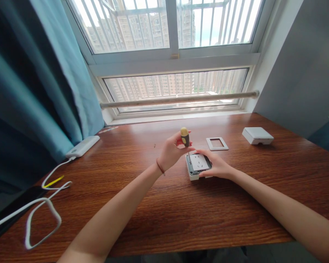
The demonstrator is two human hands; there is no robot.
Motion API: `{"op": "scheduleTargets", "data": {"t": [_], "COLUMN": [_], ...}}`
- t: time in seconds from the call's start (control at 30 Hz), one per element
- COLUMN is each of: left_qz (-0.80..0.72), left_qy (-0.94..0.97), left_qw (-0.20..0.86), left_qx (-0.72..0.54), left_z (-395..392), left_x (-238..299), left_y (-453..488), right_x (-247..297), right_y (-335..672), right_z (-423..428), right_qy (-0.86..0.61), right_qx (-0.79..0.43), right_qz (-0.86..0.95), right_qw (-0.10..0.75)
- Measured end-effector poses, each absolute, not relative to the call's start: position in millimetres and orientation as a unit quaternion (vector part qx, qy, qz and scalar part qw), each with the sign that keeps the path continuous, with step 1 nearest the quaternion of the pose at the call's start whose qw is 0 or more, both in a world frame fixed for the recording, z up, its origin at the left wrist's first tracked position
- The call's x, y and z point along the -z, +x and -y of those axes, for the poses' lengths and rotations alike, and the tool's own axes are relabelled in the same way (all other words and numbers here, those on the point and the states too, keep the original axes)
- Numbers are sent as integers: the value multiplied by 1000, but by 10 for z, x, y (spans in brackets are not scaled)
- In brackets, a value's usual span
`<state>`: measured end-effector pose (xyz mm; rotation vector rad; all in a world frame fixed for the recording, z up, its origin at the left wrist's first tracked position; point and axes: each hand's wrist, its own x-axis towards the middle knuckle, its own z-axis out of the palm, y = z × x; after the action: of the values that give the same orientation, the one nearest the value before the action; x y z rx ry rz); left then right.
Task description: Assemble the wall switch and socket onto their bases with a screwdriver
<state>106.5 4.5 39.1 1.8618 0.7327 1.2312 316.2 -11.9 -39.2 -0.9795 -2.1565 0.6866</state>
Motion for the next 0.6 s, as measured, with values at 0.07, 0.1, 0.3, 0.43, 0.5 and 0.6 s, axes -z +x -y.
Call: {"op": "scheduleTargets", "data": {"t": [0.07, 0.1, 0.3, 0.43, 0.5, 0.6], "left_qz": [-330, -346, -315, -215, -187, -181], "left_qy": [730, 727, 721, 707, 698, 706], "left_qw": [310, 284, 323, 462, 510, 528], "left_qx": [-513, -521, -525, -489, -466, -435], "left_z": [-58, -64, -51, -37, -36, -35], "left_x": [-326, -301, -308, -414, -466, -500], "left_y": [1072, 1074, 1097, 1064, 1039, 1027], "right_x": [388, 386, 374, 373, 374, 375], "right_y": [3159, 3157, 3150, 3153, 3155, 3154], "right_z": [121, 123, 139, 136, 133, 131], "right_qy": [-376, -376, -374, -373, -375, -376], "right_qx": [-264, -264, -261, -259, -259, -259], "right_qz": [824, 824, 827, 827, 826, 825], "right_qw": [333, 332, 329, 331, 332, 333]}}
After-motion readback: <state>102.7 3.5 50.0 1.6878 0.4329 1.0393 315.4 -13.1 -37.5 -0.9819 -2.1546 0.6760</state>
